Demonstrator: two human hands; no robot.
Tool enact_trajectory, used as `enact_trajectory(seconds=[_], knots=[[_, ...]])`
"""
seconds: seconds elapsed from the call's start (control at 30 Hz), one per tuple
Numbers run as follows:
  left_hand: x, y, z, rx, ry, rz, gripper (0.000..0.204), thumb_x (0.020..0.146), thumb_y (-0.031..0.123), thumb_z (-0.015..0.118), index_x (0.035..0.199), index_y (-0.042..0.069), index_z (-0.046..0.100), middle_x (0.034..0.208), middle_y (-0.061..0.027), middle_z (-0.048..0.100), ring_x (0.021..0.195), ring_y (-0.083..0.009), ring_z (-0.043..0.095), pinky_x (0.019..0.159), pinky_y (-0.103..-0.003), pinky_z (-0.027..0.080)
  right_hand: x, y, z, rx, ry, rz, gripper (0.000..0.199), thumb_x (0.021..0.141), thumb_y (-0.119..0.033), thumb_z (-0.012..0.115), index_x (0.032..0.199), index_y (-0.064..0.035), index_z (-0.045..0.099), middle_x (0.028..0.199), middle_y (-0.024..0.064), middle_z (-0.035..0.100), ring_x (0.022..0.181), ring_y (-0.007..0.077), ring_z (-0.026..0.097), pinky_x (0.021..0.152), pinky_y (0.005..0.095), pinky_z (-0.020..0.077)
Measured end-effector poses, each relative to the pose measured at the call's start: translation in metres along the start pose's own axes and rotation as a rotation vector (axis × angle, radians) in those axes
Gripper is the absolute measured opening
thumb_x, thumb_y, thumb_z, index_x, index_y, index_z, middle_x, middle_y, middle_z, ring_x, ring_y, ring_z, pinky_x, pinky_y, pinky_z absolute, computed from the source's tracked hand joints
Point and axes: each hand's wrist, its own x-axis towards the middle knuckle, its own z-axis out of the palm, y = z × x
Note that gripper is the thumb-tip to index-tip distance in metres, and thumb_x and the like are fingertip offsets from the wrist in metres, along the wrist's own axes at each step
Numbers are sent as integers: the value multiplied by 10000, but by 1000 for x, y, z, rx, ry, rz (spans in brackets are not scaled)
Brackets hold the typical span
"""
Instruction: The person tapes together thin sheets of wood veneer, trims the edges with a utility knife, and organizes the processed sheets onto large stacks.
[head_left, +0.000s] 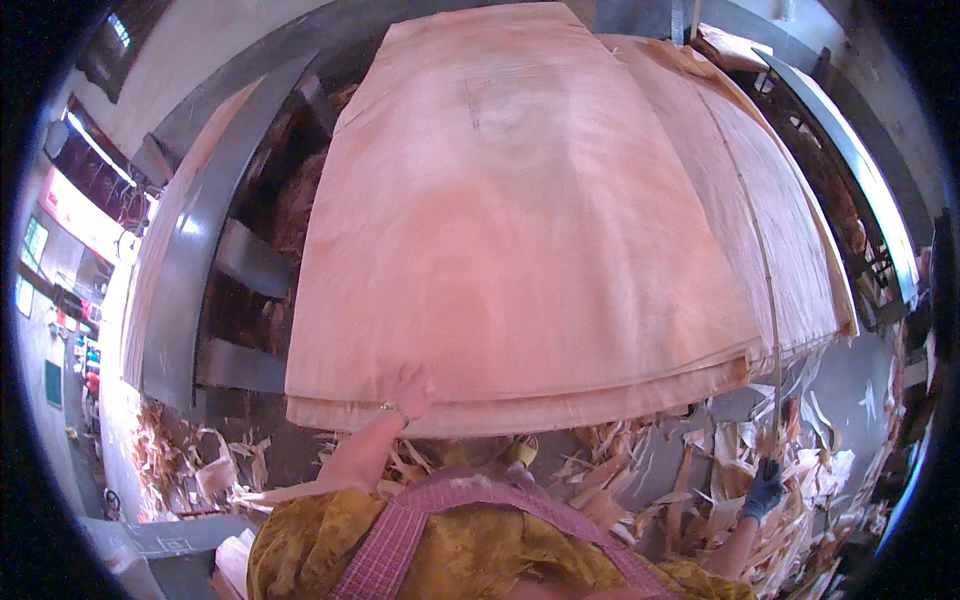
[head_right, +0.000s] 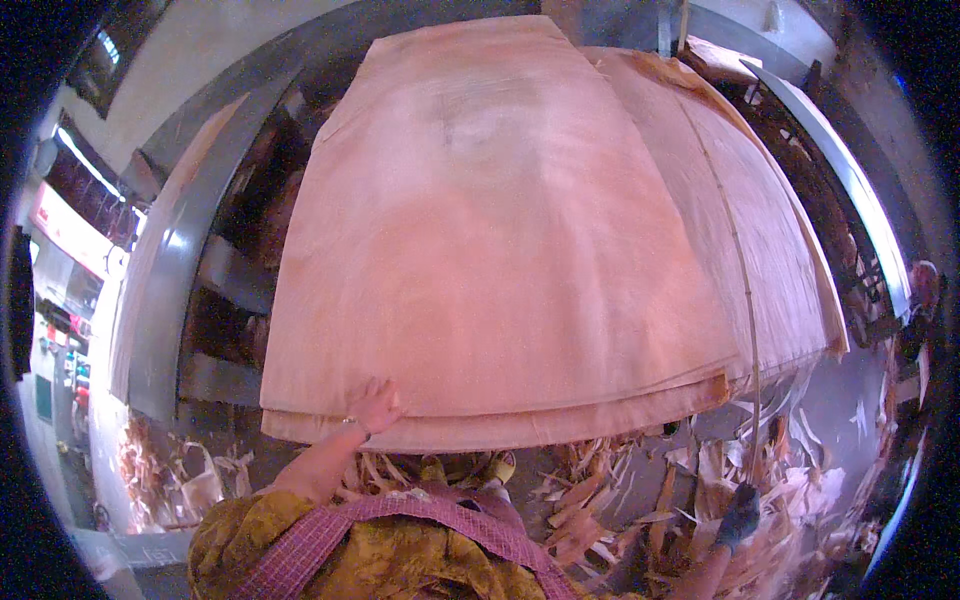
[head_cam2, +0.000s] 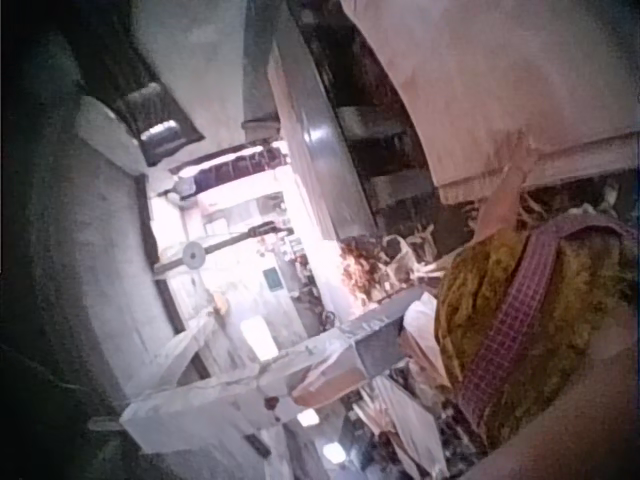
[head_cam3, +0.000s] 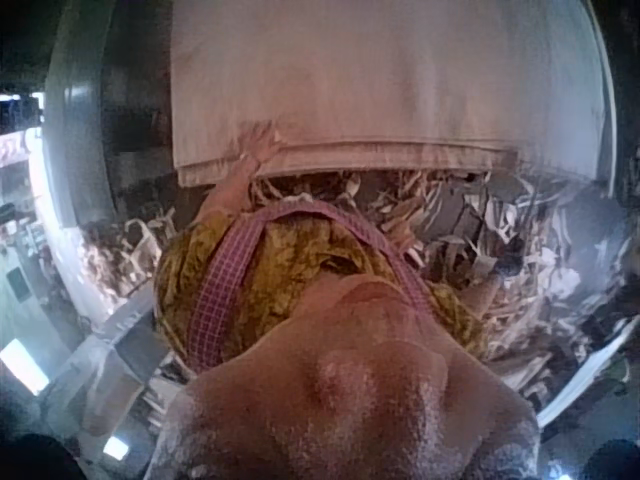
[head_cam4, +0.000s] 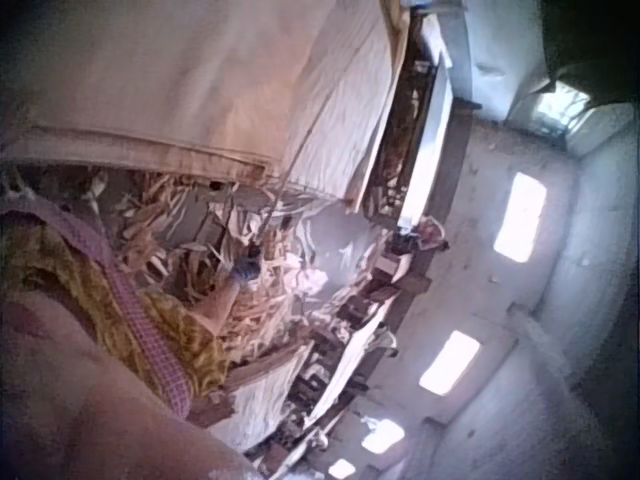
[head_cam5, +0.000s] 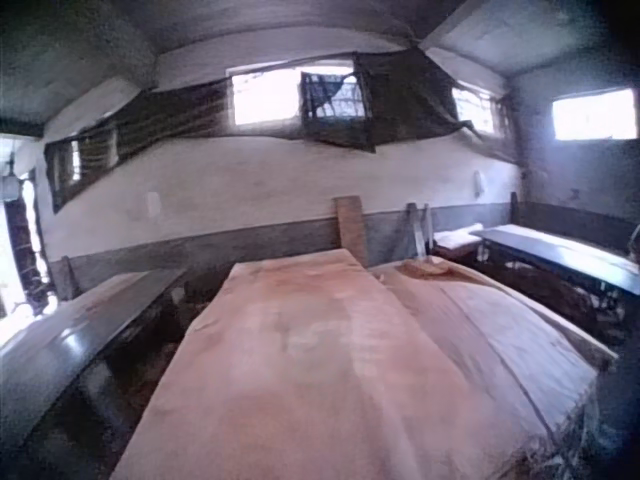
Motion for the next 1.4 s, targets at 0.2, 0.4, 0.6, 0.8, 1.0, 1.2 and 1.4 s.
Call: enact_trajectory(seconds=[0.2, 0.4, 0.6, 0.8, 1.0, 1.2, 1.4], knots=[[-3, -10, -15, -21, -74, 33, 738, 849, 500, 592, 1418, 69, 401, 1409, -186, 463, 1395, -357, 298, 1147, -456, 244, 9, -133, 85, 200, -36, -44, 320, 911, -302, 650, 1031, -6, 642, 883, 134, 680, 745, 223, 610, 700, 371, 487], [-12, -79, 47, -179, 415, 139, 607, 860, 413, 611, 1357, 97, 464, 1363, -192, 453, 1295, -386, 402, 1094, -529, 279, -4, -393, 114, 854, -606, 266, 333, 880, -424, 673, 724, -144, 581, 497, -41, 457, 361, 79, 376, 343, 251, 285], [-151, -201, 62, -465, 330, 153, 551, 879, 355, 587, 1329, 54, 480, 1344, -277, 466, 1223, -418, 471, 1030, -500, 390, -106, -496, 112, 825, -511, 256, 340, 875, -403, 679, 683, -163, 535, 487, -41, 449, 334, 84, 362, 313, 264, 274], [-297, -406, 181, -573, 202, -139, 386, 878, 327, 580, 1181, 88, 588, 1112, -220, 612, 1013, -405, 596, 844, -492, 496, -216, -613, 127, 1031, -566, 173, 369, 889, -412, 651, 640, -193, 487, 469, -55, 422, 322, 89, 363, 306, 270, 262], [-373, -533, 152, -678, 315, -265, 287, 873, 314, 611, 1032, 87, 685, 944, -159, 677, 906, -353, 621, 825, -450, 505, -394, -772, 199, 1041, -623, 150, 379, 888, -440, 652, 654, -187, 496, 469, -50, 423, 321, 98, 364, 301, 277, 276], [-406, -686, 109, -822, 359, -528, 359, 847, 325, 652, 1088, 60, 668, 1082, -162, 656, 975, -356, 612, 883, -435, 493, -581, -975, 281, 1105, -935, 55, 362, 882, -447, 664, 734, -140, 543, 485, -37, 443, 320, 87, 354, 301, 256, 285], [-465, -841, 92, -920, 269, -708, 391, 836, 328, 664, 1109, 48, 664, 1070, -189, 658, 1012, -356, 625, 893, -415, 499, -773, -1208, 344, 1193, -1154, -30, 260, 897, -361, 675, 848, -109, 633, 644, -20, 556, 499, 118, 487, 420, 290, 362]])
